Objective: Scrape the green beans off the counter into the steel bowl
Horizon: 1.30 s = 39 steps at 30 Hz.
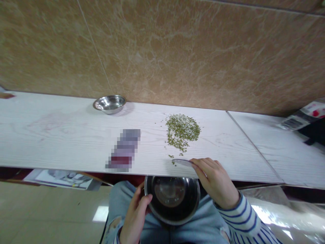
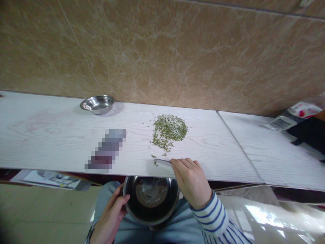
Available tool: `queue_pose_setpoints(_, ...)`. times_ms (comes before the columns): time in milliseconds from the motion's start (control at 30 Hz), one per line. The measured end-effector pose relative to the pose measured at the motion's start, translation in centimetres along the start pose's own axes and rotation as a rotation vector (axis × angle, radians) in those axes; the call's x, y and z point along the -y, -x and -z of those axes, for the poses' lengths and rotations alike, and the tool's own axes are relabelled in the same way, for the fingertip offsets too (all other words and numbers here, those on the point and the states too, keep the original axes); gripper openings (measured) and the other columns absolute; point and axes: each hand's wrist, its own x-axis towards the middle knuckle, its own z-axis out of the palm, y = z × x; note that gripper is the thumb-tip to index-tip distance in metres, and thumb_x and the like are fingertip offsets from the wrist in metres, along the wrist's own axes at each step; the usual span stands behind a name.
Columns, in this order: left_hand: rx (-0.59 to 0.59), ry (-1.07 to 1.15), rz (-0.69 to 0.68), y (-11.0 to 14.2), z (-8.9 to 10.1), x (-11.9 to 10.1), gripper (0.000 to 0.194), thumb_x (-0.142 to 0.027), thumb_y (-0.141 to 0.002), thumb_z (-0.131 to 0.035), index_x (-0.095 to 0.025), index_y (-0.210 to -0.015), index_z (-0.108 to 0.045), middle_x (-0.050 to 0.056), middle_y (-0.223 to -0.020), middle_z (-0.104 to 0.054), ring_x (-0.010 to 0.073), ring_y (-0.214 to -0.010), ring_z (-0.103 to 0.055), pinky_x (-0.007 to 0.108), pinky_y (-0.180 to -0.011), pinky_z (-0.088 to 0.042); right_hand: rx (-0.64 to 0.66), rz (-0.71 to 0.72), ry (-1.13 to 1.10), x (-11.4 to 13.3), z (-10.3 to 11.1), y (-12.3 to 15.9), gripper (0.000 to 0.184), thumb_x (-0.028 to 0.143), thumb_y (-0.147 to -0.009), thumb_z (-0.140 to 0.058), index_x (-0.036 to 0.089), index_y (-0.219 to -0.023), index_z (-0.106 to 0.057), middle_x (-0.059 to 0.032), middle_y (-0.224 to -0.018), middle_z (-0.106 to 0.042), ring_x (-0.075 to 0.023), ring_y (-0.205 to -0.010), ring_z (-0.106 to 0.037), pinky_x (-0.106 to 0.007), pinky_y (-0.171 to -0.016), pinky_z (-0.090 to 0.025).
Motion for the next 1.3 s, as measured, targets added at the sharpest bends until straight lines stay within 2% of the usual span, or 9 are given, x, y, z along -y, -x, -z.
queue_pose_setpoints(533, -0.017, 0.012, -0.006, 0.0, 0.0, 0.1, 0.054, -0.04, -0.069, -0.077, -0.02, -0.119, -0.068, 0.009, -0.13, -0.069, 0.033, -0.125, -0.058, 0.039, -0.092, -0.054, 0.047, 0.027, -0.06, 0.8, 0.0, 0.2, 0.027, 0.026, -0.104, -0.04, 0.021, -0.105, -0.067, -0.0068, -0.095, -0.075, -0.0195, -0.086, -0.067, -0.033, -0.074, -0.046)
queue_pose_setpoints(767, -0.015, -0.007, 0.007, -0.1, 0.0, 0.1, 0.057, -0.042, -0.068, -0.076, -0.02, -0.121, -0.067, 0.01, -0.129, -0.069, 0.0338, -0.116, -0.063, 0.036, -0.077, -0.057, 0.059, 0.049, -0.124, 1.5, 0.3, 0.5, 0.022, 0.021, -0.102, -0.045, 0.021, -0.106, -0.067, -0.0047, -0.096, -0.075, -0.0186, -0.087, -0.066, -0.033, -0.074, -0.045)
queue_pose_setpoints(1033, -0.002, -0.011, 0.006, 0.0, -0.1, 0.0, 0.055, -0.04, -0.07, -0.074, -0.021, -0.121, -0.066, 0.008, -0.128, -0.07, 0.0319, -0.118, -0.062, 0.037, -0.081, -0.056, 0.103, 0.06, -0.185, 2.3, 0.8, 0.7, 0.022, 0.021, -0.102, -0.046, 0.023, -0.106, -0.067, -0.0025, -0.096, -0.075, -0.0178, -0.088, -0.066, -0.033, -0.075, -0.045)
queue_pose_setpoints(1167, -0.004, -0.008, 0.005, 0.0, -0.1, 0.1, 0.052, -0.039, -0.07, -0.074, -0.022, -0.119, -0.067, 0.007, -0.128, -0.07, 0.0314, -0.118, -0.062, 0.036, -0.081, -0.056, 0.085, 0.075, -0.197, 2.3, 1.0, 0.9, 0.022, 0.02, -0.102, -0.046, 0.023, -0.108, -0.067, -0.0021, -0.096, -0.075, -0.0163, -0.088, -0.067, -0.032, -0.075, -0.046)
queue_pose_setpoints(1300, -0.014, 0.0, 0.011, 0.2, -0.2, 0.0, 0.052, -0.039, -0.07, -0.075, -0.022, -0.118, -0.068, 0.007, -0.128, -0.07, 0.0318, -0.121, -0.06, 0.034, -0.081, -0.055, 0.014, 0.041, -0.134, 1.4, 1.0, 1.1, 0.022, 0.022, -0.102, -0.045, 0.021, -0.107, -0.066, -0.0039, -0.095, -0.074, -0.0171, -0.087, -0.067, -0.032, -0.075, -0.047)
